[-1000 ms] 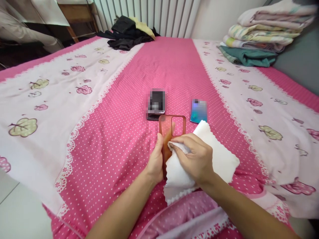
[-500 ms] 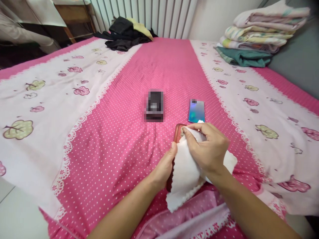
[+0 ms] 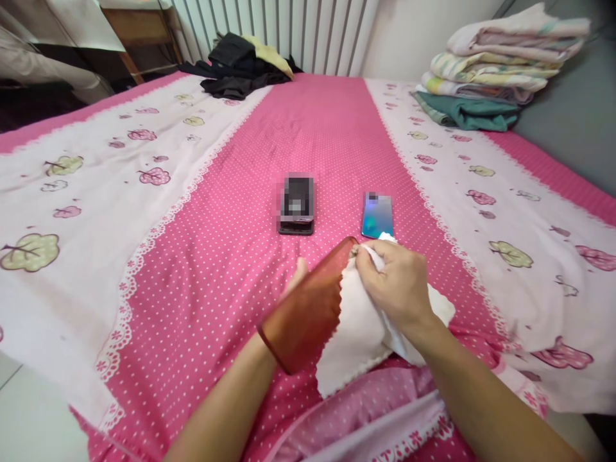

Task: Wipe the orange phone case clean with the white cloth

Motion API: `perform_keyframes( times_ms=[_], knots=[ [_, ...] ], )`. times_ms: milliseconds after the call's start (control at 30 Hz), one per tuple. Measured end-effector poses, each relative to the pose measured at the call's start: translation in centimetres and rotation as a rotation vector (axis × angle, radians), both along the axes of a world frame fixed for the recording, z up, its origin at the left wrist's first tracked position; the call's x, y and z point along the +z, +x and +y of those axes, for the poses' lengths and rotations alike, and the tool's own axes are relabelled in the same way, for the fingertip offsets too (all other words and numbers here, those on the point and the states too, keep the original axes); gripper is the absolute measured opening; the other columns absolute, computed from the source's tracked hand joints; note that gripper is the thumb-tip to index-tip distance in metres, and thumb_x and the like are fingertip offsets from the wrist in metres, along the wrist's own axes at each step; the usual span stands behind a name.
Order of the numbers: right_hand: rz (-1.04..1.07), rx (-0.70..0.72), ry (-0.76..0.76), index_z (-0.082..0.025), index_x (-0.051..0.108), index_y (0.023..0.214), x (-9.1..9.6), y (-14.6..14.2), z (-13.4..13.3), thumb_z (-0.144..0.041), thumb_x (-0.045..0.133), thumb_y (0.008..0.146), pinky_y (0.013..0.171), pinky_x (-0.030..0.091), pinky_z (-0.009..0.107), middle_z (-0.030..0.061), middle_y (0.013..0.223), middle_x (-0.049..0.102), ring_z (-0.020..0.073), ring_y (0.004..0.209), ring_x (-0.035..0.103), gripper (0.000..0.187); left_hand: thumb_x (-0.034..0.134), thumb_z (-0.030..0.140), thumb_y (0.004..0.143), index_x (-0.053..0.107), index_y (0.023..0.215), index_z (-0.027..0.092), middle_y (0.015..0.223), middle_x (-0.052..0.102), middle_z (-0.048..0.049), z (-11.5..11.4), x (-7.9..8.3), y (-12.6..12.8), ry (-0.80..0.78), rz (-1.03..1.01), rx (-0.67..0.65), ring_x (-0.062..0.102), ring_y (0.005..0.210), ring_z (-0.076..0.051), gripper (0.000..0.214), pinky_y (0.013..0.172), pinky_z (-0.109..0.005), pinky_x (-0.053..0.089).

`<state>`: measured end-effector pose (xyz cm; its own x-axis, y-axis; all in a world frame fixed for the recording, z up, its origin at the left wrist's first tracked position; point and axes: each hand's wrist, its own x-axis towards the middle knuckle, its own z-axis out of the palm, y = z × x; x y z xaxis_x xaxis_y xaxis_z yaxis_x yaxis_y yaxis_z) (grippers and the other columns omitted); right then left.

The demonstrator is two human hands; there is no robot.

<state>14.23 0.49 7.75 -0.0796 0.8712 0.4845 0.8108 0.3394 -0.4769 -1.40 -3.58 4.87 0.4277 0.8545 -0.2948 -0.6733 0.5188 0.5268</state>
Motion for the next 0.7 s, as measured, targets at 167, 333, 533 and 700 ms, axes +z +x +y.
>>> perform_keyframes(
  times_ms=[167,333,533,700],
  knots=[
    [0.173,-0.003,-0.344,-0.021,0.035,0.048,-0.3,0.2,0.3,-0.035,0.049,0.078,0.046,0.023,0.025,-0.0057,0.044,0.031,0.0099,0.044,0.034,0.036,0.067,0.043,0.071,0.071,0.093,0.009,0.070,0.070,-0.0089,1.0,0.6,-0.8,0.207,0.199,0.091,0.059,0.052,-0.014,0.041,0.048,-0.022,0.044],
    [0.350,0.081,-0.534,-0.021,0.038,0.052,-1.4,-0.1,0.0,-0.039,0.048,0.079,0.044,0.021,0.023,-0.0054,0.047,0.033,0.0102,0.047,0.035,0.035,0.076,0.004,0.055,0.069,0.093,0.020,0.095,0.071,-0.0033,0.5,0.3,-0.3,0.332,0.355,0.410,0.064,0.094,-0.022,0.042,0.082,-0.029,0.049],
    [0.454,0.143,-0.604,-0.020,0.038,0.053,-1.7,-1.4,-1.0,-0.037,0.051,0.080,0.044,0.022,0.022,-0.0053,0.051,0.034,0.0093,0.050,0.034,0.034,0.078,0.000,0.050,0.054,0.123,0.030,0.112,0.066,-0.0049,-0.3,0.1,-0.7,0.466,0.301,0.374,0.048,0.124,-0.028,0.083,0.102,-0.038,0.038],
    [0.477,0.278,-0.649,-0.018,0.055,0.058,-1.2,-1.7,-1.4,-0.041,0.053,0.082,0.048,0.031,0.022,-0.0031,0.054,0.049,0.0108,0.052,0.045,0.034,0.076,0.000,0.051,0.060,0.113,0.032,0.106,0.067,-0.0029,0.1,1.3,-0.8,0.552,0.253,0.449,0.046,0.125,-0.027,0.072,0.107,-0.039,0.033]
  ],
)
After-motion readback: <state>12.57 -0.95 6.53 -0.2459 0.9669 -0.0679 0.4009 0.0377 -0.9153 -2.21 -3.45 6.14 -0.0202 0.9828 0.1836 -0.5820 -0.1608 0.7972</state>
